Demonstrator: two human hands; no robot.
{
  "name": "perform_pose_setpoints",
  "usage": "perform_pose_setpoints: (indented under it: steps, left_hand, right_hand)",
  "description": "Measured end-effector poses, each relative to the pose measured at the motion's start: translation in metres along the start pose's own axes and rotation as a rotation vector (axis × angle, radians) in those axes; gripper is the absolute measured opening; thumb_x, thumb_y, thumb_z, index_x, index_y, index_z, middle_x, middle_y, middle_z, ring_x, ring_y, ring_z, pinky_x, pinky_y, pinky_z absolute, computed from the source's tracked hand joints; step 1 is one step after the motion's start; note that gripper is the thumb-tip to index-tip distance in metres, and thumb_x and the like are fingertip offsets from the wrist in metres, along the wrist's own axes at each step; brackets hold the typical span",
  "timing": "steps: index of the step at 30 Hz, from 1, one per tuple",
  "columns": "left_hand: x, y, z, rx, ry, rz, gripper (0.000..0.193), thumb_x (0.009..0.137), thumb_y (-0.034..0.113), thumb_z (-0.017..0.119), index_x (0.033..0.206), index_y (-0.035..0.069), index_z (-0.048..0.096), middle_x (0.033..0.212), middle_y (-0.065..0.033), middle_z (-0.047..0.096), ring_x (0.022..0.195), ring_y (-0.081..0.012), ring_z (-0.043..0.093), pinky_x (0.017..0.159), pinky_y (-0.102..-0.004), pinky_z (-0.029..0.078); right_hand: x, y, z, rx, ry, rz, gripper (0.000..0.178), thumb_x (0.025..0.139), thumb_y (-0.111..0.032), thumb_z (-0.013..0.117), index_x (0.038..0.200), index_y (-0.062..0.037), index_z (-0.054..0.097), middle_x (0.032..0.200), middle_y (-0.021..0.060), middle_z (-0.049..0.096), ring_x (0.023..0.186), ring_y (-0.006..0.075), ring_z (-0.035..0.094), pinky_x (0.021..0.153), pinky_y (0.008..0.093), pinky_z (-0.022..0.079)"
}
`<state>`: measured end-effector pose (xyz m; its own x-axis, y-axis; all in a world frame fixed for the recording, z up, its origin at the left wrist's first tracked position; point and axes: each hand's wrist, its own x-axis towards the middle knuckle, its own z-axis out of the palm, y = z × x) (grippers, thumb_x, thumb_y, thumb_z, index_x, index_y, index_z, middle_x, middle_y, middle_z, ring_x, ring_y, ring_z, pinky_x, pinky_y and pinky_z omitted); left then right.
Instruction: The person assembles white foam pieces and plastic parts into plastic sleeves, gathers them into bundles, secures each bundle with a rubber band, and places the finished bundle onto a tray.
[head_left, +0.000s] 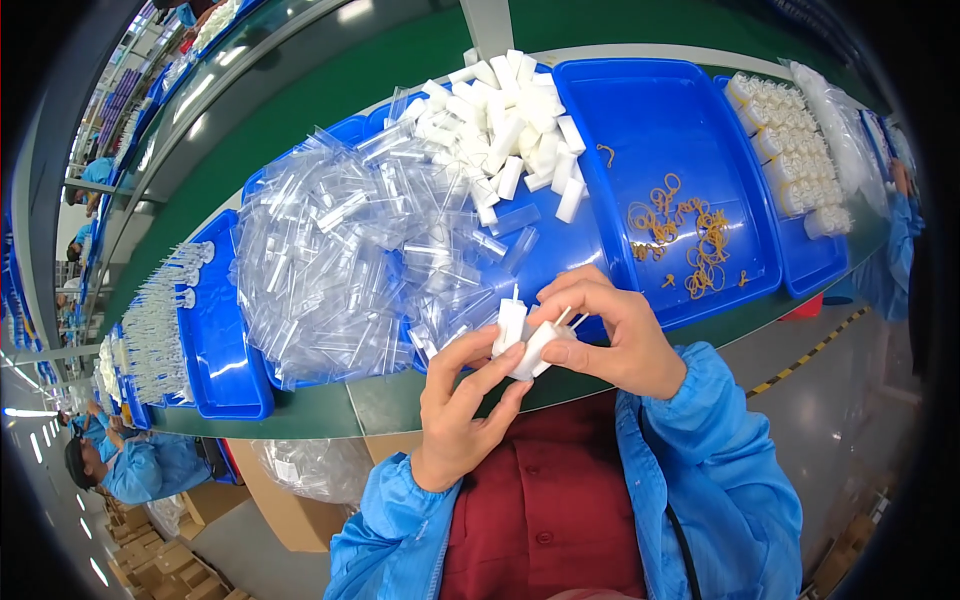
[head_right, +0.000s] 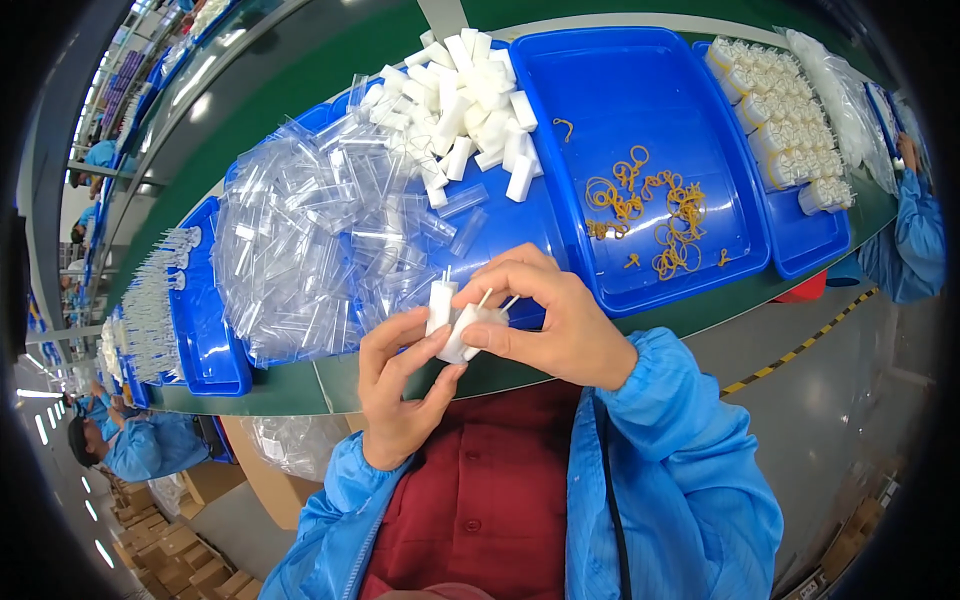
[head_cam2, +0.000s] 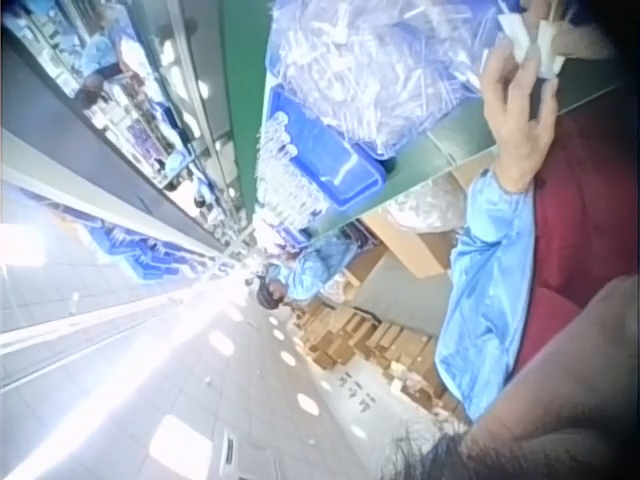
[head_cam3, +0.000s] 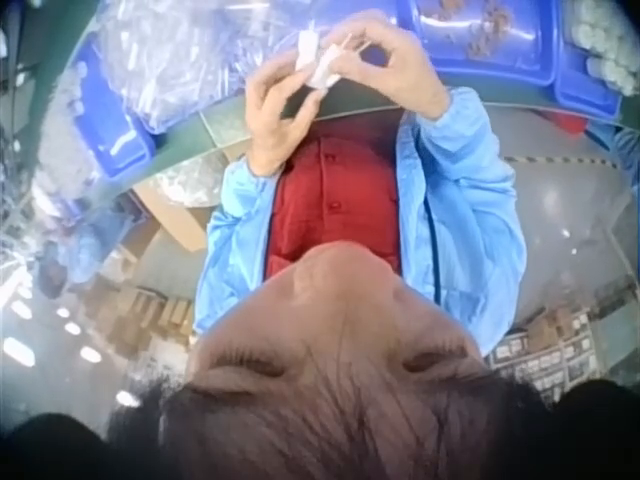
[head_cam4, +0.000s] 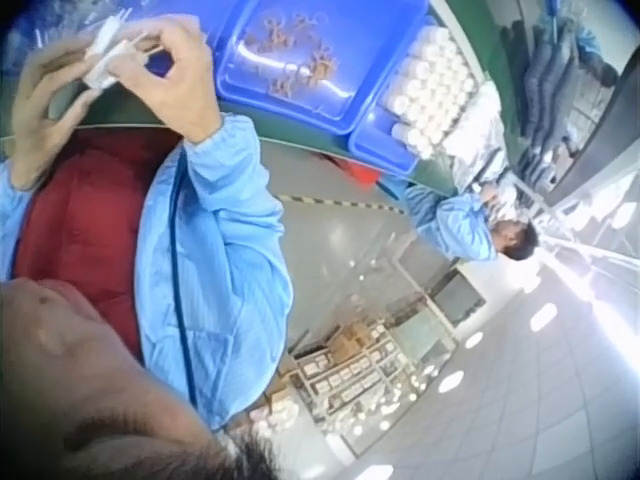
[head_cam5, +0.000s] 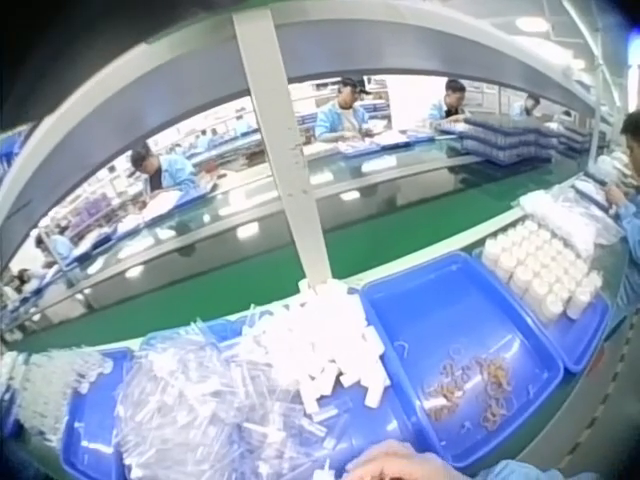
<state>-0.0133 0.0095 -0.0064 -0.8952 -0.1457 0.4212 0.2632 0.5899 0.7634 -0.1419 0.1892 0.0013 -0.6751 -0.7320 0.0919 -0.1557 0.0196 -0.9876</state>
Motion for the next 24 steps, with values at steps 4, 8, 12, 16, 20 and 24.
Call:
perform_pose_setpoints:
  steps: [4,8,12,16,20,24]
  left_hand:
    - [-0.001,0.001,-0.001,0.119,0.008,0.039,0.053,0.07,-0.004,0.083,0.12,0.008,0.07,0.127,-0.0158,0.059,0.101,-0.0271,0.064,0.078,-0.033,0.055]
    - [-0.001,0.0,0.0,0.195,0.036,0.081,0.055,0.068,-0.004,0.083,0.12,0.009,0.071,0.125,-0.0154,0.061,0.099,-0.0282,0.064,0.077,-0.0342,0.054]
    - [0.001,-0.002,-0.001,0.29,0.05,0.157,0.055,0.066,-0.006,0.083,0.118,0.008,0.072,0.123,-0.0156,0.062,0.097,-0.0293,0.065,0.077,-0.0352,0.054]
    - [-0.002,-0.006,0.003,0.254,0.046,0.196,0.054,0.066,-0.006,0.082,0.118,0.006,0.071,0.122,-0.0165,0.062,0.096,-0.0303,0.066,0.079,-0.0368,0.055]
    - [-0.003,-0.003,0.001,0.19,0.06,0.088,0.053,0.066,-0.007,0.082,0.116,0.005,0.07,0.122,-0.0167,0.062,0.098,-0.0312,0.066,0.08,-0.0376,0.056]
    - [-0.005,-0.005,0.0,0.169,0.048,0.141,0.048,0.067,-0.008,0.081,0.112,0.005,0.068,0.123,-0.0172,0.062,0.101,-0.0324,0.065,0.082,-0.0379,0.055]
  right_hand:
    - [0.008,-0.016,-0.006,-0.196,0.006,-0.025,0.023,0.081,-0.015,0.082,0.1,-0.0056,0.073,0.107,0.01,0.067,0.114,0.0234,0.057,0.101,0.0375,0.043]
    - [0.011,-0.015,-0.005,-0.28,0.0,-0.129,0.02,0.081,-0.016,0.081,0.097,-0.008,0.073,0.102,0.0073,0.067,0.106,0.0221,0.059,0.097,0.037,0.043]
    - [0.008,-0.019,0.004,-0.046,0.061,0.107,0.015,0.082,-0.015,0.077,0.096,-0.0099,0.073,0.098,0.0047,0.067,0.099,0.0198,0.059,0.09,0.0355,0.043]
    - [0.008,-0.017,0.006,0.117,0.006,0.337,0.013,0.087,-0.015,0.075,0.094,-0.0053,0.07,0.098,0.0056,0.067,0.101,0.0206,0.059,0.093,0.0331,0.044]
    - [0.008,-0.012,0.005,-0.22,0.104,-0.02,0.013,0.088,-0.018,0.073,0.094,-0.0069,0.07,0.091,0.0049,0.069,0.097,0.0184,0.058,0.09,0.0328,0.041]
    - [0.008,-0.01,0.002,0.018,0.108,0.127,0.02,0.09,-0.018,0.072,0.104,-0.0045,0.066,0.093,0.0057,0.07,0.097,0.0172,0.058,0.091,0.0323,0.041]
